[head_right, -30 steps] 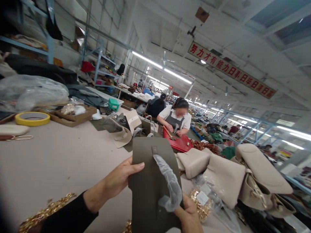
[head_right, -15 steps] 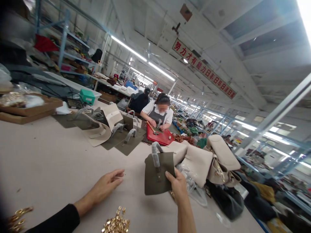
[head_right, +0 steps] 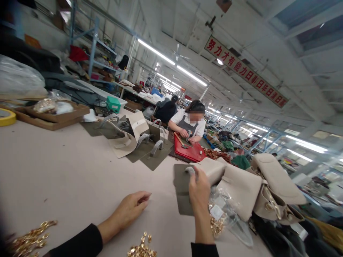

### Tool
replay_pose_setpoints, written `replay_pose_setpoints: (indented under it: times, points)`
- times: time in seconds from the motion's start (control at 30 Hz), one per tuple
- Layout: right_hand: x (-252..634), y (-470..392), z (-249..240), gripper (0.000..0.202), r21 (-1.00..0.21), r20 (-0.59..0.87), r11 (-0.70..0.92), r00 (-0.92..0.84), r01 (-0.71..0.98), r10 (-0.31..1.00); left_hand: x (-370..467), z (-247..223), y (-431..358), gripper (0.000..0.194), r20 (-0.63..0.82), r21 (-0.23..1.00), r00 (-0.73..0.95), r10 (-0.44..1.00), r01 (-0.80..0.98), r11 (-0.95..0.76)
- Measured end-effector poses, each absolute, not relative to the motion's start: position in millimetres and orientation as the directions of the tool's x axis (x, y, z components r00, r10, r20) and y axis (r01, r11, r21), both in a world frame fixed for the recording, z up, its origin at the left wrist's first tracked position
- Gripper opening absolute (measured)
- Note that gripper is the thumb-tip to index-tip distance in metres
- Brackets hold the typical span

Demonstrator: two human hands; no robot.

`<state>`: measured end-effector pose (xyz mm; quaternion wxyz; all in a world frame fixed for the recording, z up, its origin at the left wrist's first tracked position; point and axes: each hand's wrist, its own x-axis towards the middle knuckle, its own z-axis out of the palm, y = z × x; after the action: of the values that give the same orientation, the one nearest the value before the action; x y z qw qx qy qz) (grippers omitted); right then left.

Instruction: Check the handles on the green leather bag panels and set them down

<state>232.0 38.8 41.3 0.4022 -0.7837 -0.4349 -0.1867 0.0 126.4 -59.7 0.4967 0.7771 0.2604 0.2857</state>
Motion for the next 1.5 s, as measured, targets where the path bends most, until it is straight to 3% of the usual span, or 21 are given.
replay_pose_setpoints:
  times: [0.07,0.13,0.33,0.53,0.7,0.9,1.0,1.07,1.13,1.2,1.33,1.5]
  points:
    - [206,87,37,0.038,-0.524,0.461,-0.186,0.46,0.831,0.759,0,-58,125,0.019,0.188,0.916,0.698,0.691,0.129,-0.379]
    - [188,141,22,0.035,-0.549,0.349,-0.178,0.417,0.817,0.839,0,-57,125,0.017,0.186,0.916,0.695,0.695,0.134,-0.379]
    - [177,264,-32,0.03,-0.614,0.211,-0.334,0.557,0.715,0.803,-1,-55,123,0.021,0.162,0.932,0.679,0.716,0.134,-0.338]
    - [185,291,-42,0.024,-0.682,0.183,-0.4,0.672,0.612,0.717,-2,-52,124,0.022,0.112,0.969,0.652,0.75,0.096,-0.229]
    - [196,267,-8,0.025,-0.735,0.283,-0.286,0.661,0.615,0.694,1,-57,127,0.024,0.086,0.989,0.629,0.772,0.037,-0.141]
    - [179,182,54,0.039,-0.804,0.363,-0.02,0.517,0.595,0.775,6,-55,136,0.043,-0.185,0.951,0.653,0.735,-0.069,0.301]
    - [149,116,68,0.044,-0.822,0.386,0.077,0.453,0.564,0.803,-4,-34,140,0.062,-0.248,0.715,0.758,0.603,-0.277,0.642]
    - [128,75,69,0.039,-0.849,0.379,0.114,0.444,0.516,0.812,-14,-16,140,0.073,-0.096,0.46,0.874,0.475,-0.385,0.801]
    - [111,41,65,0.034,-0.869,0.339,0.103,0.431,0.484,0.836,-23,1,138,0.082,0.061,0.335,0.918,0.391,-0.388,0.858]
    - [101,18,61,0.031,-0.872,0.303,0.079,0.406,0.483,0.862,-28,12,135,0.075,0.058,0.333,0.945,0.321,-0.322,0.886]
    - [91,-2,58,0.029,-0.877,0.303,0.076,0.423,0.475,0.854,-25,18,130,0.046,-0.162,0.406,0.971,0.176,-0.096,0.909]
    - [96,-6,66,0.035,-0.876,0.368,0.113,0.499,0.469,0.785,-20,22,125,0.043,-0.26,0.395,0.939,0.225,-0.11,0.912]
